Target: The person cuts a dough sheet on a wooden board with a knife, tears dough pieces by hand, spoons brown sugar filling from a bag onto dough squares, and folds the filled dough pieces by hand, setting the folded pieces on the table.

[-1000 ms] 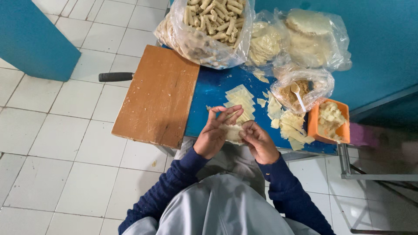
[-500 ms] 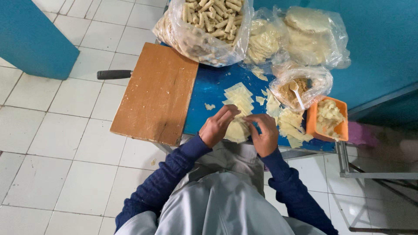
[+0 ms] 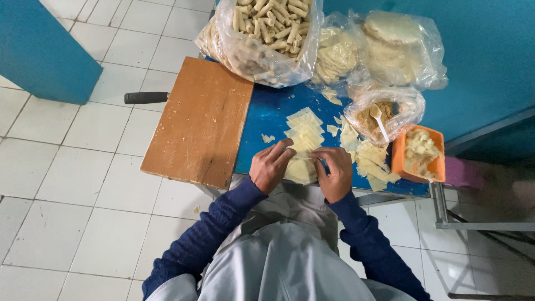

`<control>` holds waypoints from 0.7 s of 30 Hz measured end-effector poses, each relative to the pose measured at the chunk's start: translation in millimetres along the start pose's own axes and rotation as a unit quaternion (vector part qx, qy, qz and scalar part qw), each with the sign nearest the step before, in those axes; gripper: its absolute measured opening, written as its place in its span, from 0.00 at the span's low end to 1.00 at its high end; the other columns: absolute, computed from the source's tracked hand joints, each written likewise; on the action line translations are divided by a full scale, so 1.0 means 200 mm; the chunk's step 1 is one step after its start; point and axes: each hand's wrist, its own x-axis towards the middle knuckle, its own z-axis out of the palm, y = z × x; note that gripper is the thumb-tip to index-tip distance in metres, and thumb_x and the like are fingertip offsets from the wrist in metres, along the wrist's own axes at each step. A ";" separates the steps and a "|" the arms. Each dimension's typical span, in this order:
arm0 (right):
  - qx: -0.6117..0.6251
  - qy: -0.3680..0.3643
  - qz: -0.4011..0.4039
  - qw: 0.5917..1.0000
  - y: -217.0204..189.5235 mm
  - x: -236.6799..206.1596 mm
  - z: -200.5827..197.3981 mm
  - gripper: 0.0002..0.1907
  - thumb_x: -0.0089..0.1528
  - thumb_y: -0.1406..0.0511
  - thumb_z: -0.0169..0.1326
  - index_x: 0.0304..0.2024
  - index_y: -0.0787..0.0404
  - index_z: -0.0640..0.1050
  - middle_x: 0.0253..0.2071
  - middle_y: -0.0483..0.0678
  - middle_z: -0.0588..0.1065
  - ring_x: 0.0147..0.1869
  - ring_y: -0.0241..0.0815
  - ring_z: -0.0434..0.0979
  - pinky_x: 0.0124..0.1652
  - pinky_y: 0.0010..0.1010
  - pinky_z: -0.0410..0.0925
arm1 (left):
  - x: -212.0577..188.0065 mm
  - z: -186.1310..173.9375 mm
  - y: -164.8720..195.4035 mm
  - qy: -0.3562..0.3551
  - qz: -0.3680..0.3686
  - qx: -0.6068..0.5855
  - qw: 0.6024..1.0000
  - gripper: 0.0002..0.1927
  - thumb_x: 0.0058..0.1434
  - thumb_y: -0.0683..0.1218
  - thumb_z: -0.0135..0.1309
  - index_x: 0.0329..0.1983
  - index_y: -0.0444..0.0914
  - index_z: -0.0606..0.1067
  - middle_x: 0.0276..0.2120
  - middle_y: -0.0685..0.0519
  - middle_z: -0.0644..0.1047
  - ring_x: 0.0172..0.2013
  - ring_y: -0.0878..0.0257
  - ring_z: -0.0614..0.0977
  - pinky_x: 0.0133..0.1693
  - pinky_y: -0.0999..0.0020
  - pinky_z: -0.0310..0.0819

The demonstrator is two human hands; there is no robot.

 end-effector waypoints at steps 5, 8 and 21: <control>-0.030 -0.017 -0.031 0.999 -0.01 -0.06 0.00 0.12 0.57 0.73 0.60 0.42 0.55 0.81 0.44 0.43 0.78 0.51 0.47 0.76 0.49 0.40 0.63 | -0.07 0.00 -0.01 -0.014 0.011 -0.029 0.999 0.14 0.54 0.35 0.54 0.45 0.35 0.74 0.56 0.44 0.75 0.51 0.51 0.80 0.45 0.60 0.78; -0.056 -0.036 -0.051 0.996 -0.03 -0.14 0.01 0.13 0.56 0.72 0.61 0.42 0.54 0.81 0.45 0.42 0.78 0.52 0.46 0.76 0.49 0.41 0.62 | -0.17 -0.01 -0.01 -0.045 0.012 -0.015 0.999 0.15 0.55 0.38 0.54 0.47 0.35 0.75 0.56 0.45 0.75 0.54 0.49 0.78 0.49 0.57 0.76; -0.048 -0.071 -0.061 0.994 -0.04 -0.22 -0.04 0.14 0.58 0.74 0.56 0.45 0.57 0.81 0.50 0.42 0.80 0.55 0.44 0.77 0.52 0.41 0.63 | -0.33 0.08 0.10 -0.099 0.020 0.085 0.991 0.24 0.65 0.45 0.54 0.65 0.38 0.72 0.65 0.49 0.72 0.67 0.57 0.70 0.62 0.52 0.62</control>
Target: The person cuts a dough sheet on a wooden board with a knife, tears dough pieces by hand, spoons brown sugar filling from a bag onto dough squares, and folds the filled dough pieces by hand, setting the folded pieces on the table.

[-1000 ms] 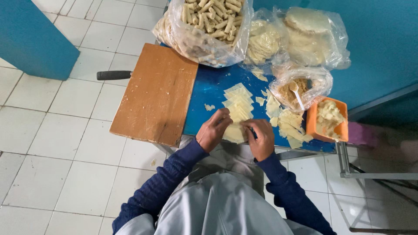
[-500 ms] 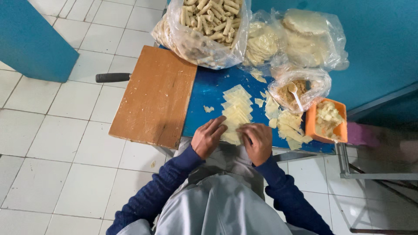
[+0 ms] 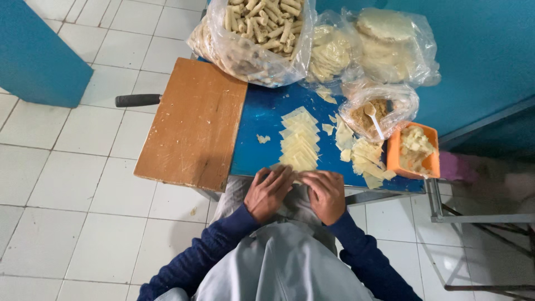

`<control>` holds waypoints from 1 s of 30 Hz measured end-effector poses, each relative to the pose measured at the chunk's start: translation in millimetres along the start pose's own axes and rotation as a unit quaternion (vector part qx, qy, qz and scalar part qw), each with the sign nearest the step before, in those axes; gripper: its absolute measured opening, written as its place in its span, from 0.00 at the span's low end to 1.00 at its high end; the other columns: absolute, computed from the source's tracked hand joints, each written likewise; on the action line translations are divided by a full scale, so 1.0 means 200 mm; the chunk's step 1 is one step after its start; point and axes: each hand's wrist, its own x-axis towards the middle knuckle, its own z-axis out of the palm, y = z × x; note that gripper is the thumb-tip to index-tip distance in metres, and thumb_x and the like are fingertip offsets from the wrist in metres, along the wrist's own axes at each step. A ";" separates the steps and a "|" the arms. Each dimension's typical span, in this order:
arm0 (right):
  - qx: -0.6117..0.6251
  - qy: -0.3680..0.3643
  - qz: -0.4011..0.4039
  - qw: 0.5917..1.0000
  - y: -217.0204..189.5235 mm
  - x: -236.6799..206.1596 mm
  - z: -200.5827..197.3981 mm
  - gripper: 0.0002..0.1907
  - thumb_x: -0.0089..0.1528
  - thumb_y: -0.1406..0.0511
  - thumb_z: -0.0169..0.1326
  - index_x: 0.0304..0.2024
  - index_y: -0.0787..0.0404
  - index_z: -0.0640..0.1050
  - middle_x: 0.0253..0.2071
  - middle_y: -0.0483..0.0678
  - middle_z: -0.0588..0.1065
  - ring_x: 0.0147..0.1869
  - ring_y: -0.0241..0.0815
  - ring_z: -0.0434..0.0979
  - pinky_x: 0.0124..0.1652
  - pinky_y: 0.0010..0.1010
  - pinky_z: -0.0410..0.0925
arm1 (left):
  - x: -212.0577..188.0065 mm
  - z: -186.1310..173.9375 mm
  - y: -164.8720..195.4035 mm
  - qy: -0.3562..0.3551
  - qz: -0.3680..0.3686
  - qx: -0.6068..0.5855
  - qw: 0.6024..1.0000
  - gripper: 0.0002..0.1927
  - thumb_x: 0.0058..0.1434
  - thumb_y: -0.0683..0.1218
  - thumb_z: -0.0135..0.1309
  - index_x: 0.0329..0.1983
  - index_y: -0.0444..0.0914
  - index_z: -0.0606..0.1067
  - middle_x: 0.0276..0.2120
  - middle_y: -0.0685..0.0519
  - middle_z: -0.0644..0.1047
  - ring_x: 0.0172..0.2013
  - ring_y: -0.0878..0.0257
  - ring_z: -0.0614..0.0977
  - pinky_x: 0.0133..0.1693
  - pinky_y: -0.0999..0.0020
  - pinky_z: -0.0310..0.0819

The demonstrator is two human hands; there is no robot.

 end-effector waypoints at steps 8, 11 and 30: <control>-0.185 0.074 0.181 0.963 0.48 -0.13 -0.51 0.10 0.64 0.63 0.65 0.47 0.48 0.81 0.59 0.42 0.73 0.67 0.48 0.70 0.65 0.46 0.60 | -0.03 0.01 0.02 -0.039 -0.013 0.029 0.999 0.30 0.65 0.50 0.56 0.70 0.41 0.66 0.68 0.51 0.67 0.68 0.60 0.67 0.64 0.40 0.50; -0.290 0.000 0.223 0.931 0.60 -0.22 -0.63 0.25 0.59 0.53 0.68 0.58 0.47 0.81 0.68 0.45 0.66 0.72 0.53 0.61 0.66 0.55 0.56 | -0.04 0.02 0.03 -0.032 -0.019 0.040 0.998 0.30 0.65 0.50 0.56 0.70 0.42 0.66 0.68 0.53 0.67 0.68 0.62 0.67 0.66 0.38 0.47; -0.303 -0.106 0.357 0.877 0.92 -0.38 -0.46 0.37 0.53 0.34 0.60 0.49 0.52 0.86 0.85 0.49 0.39 0.83 0.75 0.32 0.60 0.88 0.41 | -0.05 0.02 0.04 -0.017 -0.027 0.028 0.999 0.29 0.63 0.45 0.55 0.69 0.40 0.68 0.67 0.53 0.68 0.67 0.62 0.69 0.68 0.36 0.40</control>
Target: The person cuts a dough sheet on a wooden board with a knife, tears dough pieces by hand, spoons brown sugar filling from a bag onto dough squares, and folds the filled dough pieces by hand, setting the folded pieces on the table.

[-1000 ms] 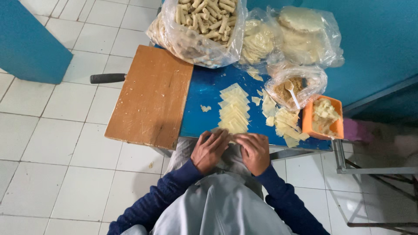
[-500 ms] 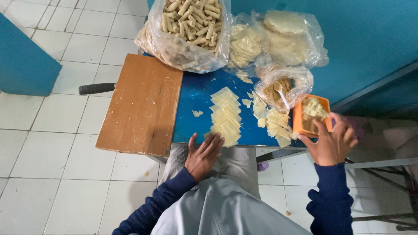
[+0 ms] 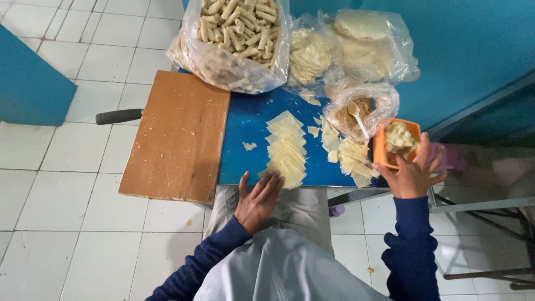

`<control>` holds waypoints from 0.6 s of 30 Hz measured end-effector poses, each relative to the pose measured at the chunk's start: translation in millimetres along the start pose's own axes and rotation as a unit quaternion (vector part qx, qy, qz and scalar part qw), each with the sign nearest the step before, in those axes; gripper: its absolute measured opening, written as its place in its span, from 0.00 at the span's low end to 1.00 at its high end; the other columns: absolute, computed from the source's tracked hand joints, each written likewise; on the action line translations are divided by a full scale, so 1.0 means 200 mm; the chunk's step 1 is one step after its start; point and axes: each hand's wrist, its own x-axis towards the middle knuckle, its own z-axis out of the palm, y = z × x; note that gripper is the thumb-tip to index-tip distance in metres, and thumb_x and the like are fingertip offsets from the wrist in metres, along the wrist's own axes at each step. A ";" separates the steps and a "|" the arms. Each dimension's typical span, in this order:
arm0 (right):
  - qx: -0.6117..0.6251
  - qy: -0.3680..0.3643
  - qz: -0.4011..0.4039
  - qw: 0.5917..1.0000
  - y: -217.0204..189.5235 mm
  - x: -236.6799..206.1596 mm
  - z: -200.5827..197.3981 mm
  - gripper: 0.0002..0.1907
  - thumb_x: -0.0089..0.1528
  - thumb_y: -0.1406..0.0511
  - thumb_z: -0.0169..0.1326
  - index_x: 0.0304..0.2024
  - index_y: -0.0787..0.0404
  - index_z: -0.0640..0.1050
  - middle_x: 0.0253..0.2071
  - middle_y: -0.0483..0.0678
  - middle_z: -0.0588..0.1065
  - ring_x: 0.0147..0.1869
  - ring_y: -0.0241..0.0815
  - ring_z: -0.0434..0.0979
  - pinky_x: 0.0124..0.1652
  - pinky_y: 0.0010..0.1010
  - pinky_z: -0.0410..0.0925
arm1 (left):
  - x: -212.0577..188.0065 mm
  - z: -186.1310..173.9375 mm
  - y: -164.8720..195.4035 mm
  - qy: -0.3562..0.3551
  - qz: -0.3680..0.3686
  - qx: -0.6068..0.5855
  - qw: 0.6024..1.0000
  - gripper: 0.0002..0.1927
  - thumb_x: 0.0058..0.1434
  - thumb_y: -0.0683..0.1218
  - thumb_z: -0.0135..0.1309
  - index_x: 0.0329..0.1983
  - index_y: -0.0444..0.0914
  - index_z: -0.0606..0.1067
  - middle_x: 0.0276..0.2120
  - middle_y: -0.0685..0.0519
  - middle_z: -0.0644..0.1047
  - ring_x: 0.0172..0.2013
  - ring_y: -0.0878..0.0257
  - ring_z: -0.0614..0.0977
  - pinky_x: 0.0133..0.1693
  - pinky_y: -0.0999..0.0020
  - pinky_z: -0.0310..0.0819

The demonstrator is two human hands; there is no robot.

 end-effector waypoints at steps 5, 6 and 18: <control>0.047 -0.025 0.047 0.998 -0.02 0.02 0.03 0.33 0.49 0.37 0.66 0.45 0.51 0.86 0.82 0.43 0.47 0.76 0.72 0.45 0.63 0.83 0.44 | 0.00 0.01 0.00 0.006 -0.001 0.004 1.000 0.29 0.64 0.45 0.55 0.69 0.41 0.68 0.67 0.53 0.68 0.67 0.62 0.69 0.68 0.36 0.39; 0.055 -0.009 0.033 0.998 -0.03 0.02 0.02 0.30 0.50 0.39 0.67 0.43 0.51 0.85 0.82 0.44 0.48 0.77 0.71 0.46 0.64 0.79 0.46 | 0.00 0.01 0.00 0.007 0.000 0.003 1.000 0.29 0.64 0.45 0.55 0.70 0.41 0.68 0.68 0.53 0.68 0.67 0.63 0.69 0.68 0.36 0.39; 0.207 0.158 -0.161 0.952 -0.50 -0.18 -0.34 0.23 0.61 0.67 0.60 0.59 0.51 0.77 0.75 0.56 0.54 0.81 0.63 0.50 0.75 0.60 0.46 | 0.00 0.01 -0.01 -0.007 0.003 -0.032 0.999 0.30 0.69 0.51 0.54 0.72 0.38 0.65 0.69 0.47 0.67 0.69 0.59 0.68 0.70 0.42 0.43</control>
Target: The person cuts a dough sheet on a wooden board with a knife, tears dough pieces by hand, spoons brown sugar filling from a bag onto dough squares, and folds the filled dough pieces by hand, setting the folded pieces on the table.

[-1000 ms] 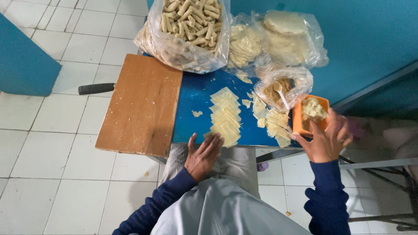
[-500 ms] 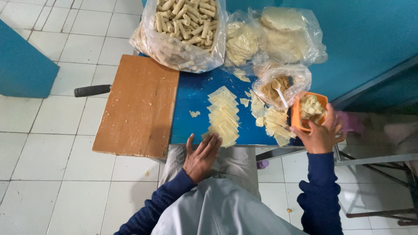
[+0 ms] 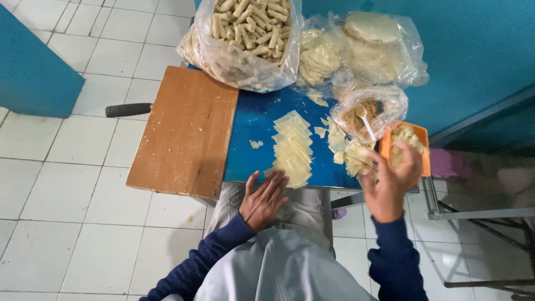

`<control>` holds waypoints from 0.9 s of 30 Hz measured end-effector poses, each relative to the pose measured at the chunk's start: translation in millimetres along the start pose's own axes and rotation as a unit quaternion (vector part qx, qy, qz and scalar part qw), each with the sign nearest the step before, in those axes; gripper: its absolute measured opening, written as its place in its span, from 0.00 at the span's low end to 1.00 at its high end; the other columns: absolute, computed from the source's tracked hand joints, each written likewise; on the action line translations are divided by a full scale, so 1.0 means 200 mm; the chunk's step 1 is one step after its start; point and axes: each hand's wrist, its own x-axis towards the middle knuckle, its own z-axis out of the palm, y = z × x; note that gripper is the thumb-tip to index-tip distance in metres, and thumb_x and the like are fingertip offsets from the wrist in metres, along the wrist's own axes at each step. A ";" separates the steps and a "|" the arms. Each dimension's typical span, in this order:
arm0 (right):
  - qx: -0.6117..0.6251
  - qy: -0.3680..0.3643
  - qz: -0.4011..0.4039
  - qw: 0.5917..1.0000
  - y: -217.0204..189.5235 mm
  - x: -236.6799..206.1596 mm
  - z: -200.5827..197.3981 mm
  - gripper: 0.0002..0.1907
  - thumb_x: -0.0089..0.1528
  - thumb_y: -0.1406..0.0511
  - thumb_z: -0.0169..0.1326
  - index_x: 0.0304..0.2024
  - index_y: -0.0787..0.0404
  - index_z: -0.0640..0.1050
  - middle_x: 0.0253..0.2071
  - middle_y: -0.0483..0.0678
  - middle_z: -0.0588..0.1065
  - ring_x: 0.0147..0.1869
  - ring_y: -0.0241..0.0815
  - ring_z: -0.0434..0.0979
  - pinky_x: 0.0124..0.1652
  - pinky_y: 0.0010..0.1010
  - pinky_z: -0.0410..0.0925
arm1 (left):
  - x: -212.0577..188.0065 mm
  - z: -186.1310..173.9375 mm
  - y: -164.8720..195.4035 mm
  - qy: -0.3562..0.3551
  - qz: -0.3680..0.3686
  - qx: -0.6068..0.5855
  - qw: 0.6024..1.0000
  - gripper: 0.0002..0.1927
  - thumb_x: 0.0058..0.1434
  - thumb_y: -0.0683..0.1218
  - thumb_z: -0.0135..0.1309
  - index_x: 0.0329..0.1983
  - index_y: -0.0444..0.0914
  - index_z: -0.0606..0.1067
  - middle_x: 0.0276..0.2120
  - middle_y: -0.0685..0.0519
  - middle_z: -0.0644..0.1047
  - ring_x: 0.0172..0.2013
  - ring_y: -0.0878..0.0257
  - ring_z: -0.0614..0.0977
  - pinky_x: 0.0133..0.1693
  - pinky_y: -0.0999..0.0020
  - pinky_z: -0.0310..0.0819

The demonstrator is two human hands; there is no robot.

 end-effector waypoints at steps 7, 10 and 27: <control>0.085 -0.129 -0.100 0.983 -0.43 0.00 0.27 0.32 0.55 0.76 0.53 0.59 0.44 0.77 0.72 0.51 0.58 0.77 0.63 0.50 0.68 0.61 0.46 | 0.04 0.01 0.03 -0.023 -0.038 0.003 0.999 0.35 0.64 0.57 0.54 0.71 0.39 0.65 0.67 0.49 0.66 0.67 0.60 0.67 0.64 0.40 0.47; -0.014 -0.147 -0.121 0.982 -0.43 -0.02 0.33 0.35 0.54 0.75 0.54 0.60 0.38 0.77 0.71 0.46 0.57 0.79 0.58 0.48 0.67 0.69 0.44 | 0.05 0.02 0.03 -0.032 -0.036 0.038 0.998 0.33 0.65 0.60 0.53 0.71 0.42 0.65 0.67 0.50 0.65 0.68 0.60 0.65 0.63 0.41 0.49; -0.181 -0.147 -0.262 0.937 -0.33 -0.02 0.32 0.38 0.65 0.68 0.51 0.72 0.25 0.63 0.77 0.35 0.49 0.80 0.53 0.46 0.61 0.81 0.42 | 0.07 0.01 0.02 -0.035 -0.033 0.025 0.999 0.29 0.65 0.57 0.54 0.67 0.45 0.68 0.64 0.49 0.66 0.66 0.61 0.67 0.65 0.41 0.45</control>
